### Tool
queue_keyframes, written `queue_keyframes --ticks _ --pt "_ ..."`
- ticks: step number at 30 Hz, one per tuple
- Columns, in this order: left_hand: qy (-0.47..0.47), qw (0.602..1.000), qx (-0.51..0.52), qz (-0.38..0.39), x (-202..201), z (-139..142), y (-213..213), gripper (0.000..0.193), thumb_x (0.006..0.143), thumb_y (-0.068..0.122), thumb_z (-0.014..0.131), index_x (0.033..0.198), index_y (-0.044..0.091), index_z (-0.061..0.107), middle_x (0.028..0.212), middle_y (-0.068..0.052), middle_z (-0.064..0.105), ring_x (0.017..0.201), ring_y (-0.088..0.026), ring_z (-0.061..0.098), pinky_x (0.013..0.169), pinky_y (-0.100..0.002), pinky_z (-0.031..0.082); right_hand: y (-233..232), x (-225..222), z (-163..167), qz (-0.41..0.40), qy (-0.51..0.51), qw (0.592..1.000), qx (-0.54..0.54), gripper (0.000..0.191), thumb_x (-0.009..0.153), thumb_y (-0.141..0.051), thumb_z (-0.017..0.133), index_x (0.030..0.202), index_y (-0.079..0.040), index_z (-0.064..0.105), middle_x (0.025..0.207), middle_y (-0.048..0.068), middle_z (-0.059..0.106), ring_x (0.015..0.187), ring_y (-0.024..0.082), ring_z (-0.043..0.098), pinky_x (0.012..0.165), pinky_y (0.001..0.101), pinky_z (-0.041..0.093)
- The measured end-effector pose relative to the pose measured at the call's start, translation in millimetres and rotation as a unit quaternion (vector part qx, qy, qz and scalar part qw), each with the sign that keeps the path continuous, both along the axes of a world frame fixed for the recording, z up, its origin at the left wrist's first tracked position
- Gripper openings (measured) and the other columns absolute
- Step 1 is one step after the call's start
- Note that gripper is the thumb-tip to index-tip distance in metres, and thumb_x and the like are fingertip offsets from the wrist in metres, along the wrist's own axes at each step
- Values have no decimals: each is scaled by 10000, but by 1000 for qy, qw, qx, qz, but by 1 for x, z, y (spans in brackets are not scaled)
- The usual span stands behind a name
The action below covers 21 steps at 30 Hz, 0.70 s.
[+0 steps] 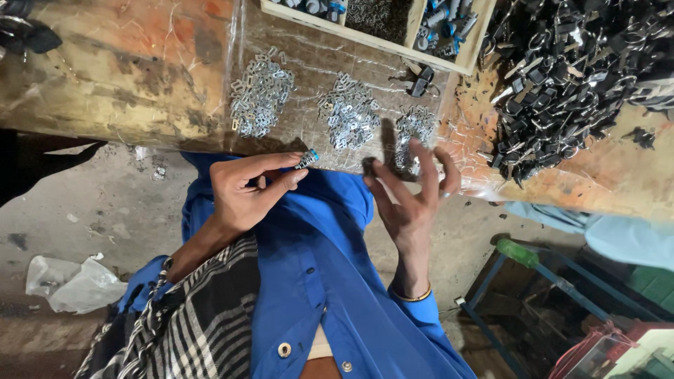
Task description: The person sits at a workbench assembling small padlock cylinder components, fitting springs and pins into lock bodies by hand. They place completed assemblies into a compartment tray and pick additional parts from piles of lock components on the table.
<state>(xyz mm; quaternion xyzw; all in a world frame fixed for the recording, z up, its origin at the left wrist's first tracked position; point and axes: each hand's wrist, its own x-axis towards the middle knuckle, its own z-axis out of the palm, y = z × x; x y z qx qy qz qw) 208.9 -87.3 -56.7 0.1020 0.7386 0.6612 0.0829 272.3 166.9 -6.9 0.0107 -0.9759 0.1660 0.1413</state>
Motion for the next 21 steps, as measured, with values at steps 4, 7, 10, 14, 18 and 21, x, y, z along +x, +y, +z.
queue_keyframes --ticks 4,7,10,14,18,21 --pt "6 1000 -7 -4 -1 0 0 227 853 30 880 1050 11 767 1078 -94 794 656 -38 631 521 -203 422 -2 5 4 48 9 999 -21 273 797 -148 925 1019 -211 780 1212 -3 710 1211 258 557 1073 449 338" --pt "12 1000 -1 -7 -2 1 1 230 863 30 873 1065 11 764 1086 -97 790 704 -54 673 538 -206 450 -15 2 4 47 -8 993 -107 238 846 -87 902 1029 -157 766 1083 -31 762 1088 155 625 1055 401 345" --pt "12 1000 -7 -9 -3 3 3 227 866 28 865 1069 14 765 1090 -98 792 701 -61 688 545 -209 470 -38 -6 2 33 -19 983 -178 214 879 -37 855 1059 -109 763 1041 4 742 1017 152 640 1033 364 361" --pt "10 1000 -8 -4 -3 6 5 240 878 31 850 1103 20 767 1111 -94 790 746 -77 711 592 -208 522 -61 -19 4 22 -47 968 -246 222 930 17 757 1136 -67 764 1027 68 684 967 228 616 937 311 412" --pt "51 998 -26 -1 -4 6 5 236 883 53 852 1100 34 763 1103 -97 784 850 -130 768 671 -246 591 -70 -28 6 21 -51 963 -265 224 935 11 744 1152 -45 732 999 65 679 891 196 605 889 319 397" --pt "91 995 -36 -5 -5 5 4 246 901 56 837 1130 44 748 1126 -98 773 952 -183 788 768 -281 637 -73 -31 2 -4 -70 944 -322 268 931 -30 779 1185 -49 697 963 22 699 821 134 572 858 293 414"
